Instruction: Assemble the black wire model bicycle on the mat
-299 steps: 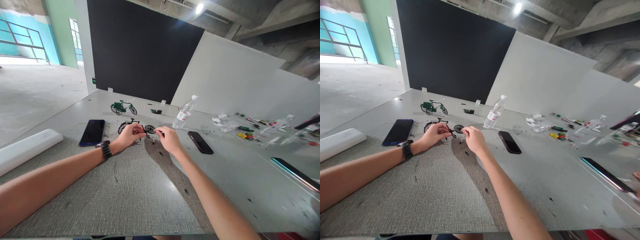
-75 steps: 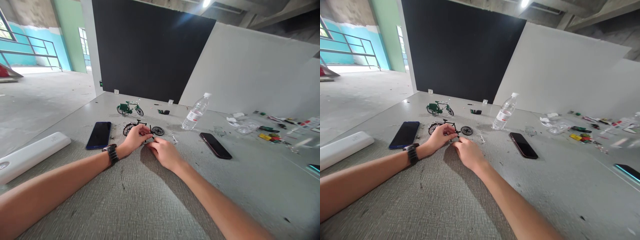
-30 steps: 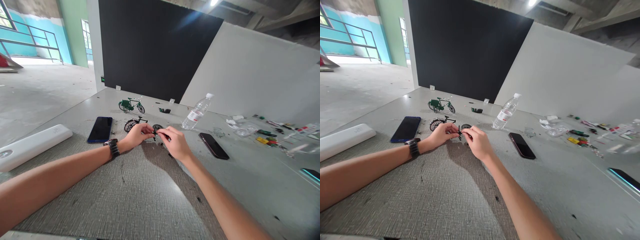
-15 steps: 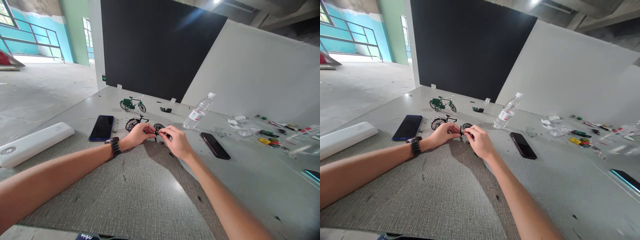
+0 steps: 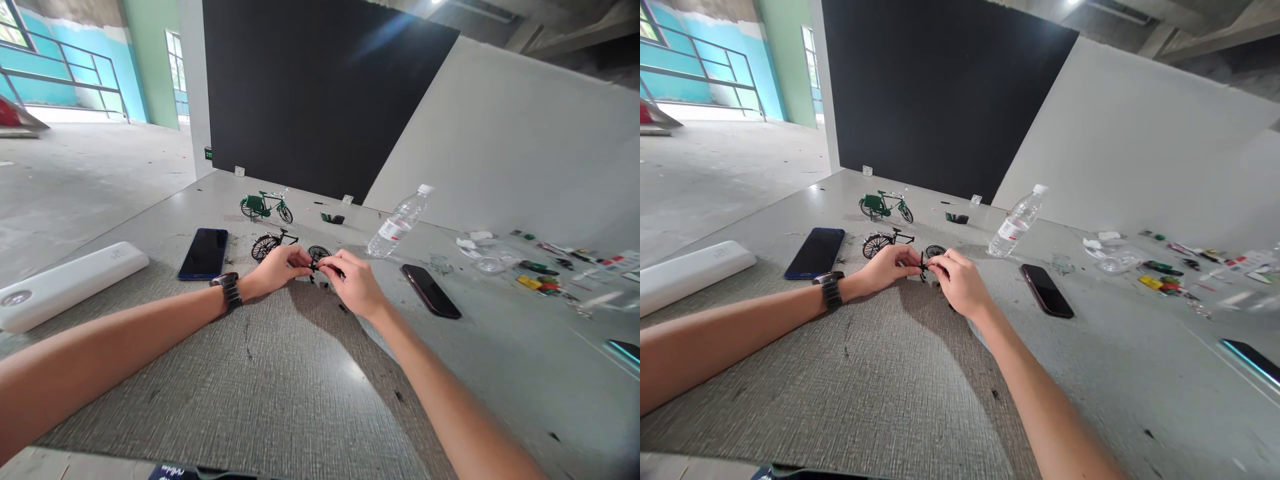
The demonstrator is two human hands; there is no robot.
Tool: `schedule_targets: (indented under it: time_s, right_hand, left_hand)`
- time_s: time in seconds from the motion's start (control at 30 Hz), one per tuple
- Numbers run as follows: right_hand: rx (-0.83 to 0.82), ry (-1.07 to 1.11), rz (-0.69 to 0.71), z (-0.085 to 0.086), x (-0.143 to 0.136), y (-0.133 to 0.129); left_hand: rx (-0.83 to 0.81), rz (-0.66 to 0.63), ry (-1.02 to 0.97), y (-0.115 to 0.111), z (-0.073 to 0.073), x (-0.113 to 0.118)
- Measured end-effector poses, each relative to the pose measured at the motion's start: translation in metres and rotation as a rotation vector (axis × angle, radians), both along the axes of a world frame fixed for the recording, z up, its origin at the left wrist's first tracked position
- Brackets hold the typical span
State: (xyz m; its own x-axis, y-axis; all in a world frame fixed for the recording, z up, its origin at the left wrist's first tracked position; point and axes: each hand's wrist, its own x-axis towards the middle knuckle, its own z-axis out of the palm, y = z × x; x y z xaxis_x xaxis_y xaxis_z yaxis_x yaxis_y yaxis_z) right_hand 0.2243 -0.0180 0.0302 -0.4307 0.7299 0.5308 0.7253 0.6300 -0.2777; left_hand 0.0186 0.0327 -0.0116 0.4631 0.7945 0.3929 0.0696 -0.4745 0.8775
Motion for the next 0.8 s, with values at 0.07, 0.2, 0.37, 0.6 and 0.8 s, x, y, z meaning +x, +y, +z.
schedule_targets:
  time_s: [0.07,0.2,0.37,0.6,0.8]
  right_hand:
    - [-0.003,0.000,0.005,-0.0015,0.0014,0.0016]
    - [-0.026,0.007,0.020,-0.0027,0.0031,0.0043]
    - [-0.046,0.008,0.053,0.0008,0.0042,0.0044]
    - [-0.070,-0.008,0.014,0.0049,0.0065,0.0025]
    - [-0.080,0.031,0.008,0.0056,0.0036,0.0026]
  left_hand:
    - [0.005,0.008,0.014,0.0007,-0.0007,-0.0002]
    - [0.000,0.017,0.017,0.0007,-0.0008,0.0001]
    - [-0.017,0.030,0.012,-0.0014,0.0004,0.0005]
    - [-0.034,0.054,-0.026,-0.0041,0.0021,0.0012]
    - [-0.015,0.062,-0.020,-0.0021,0.0007,0.0008]
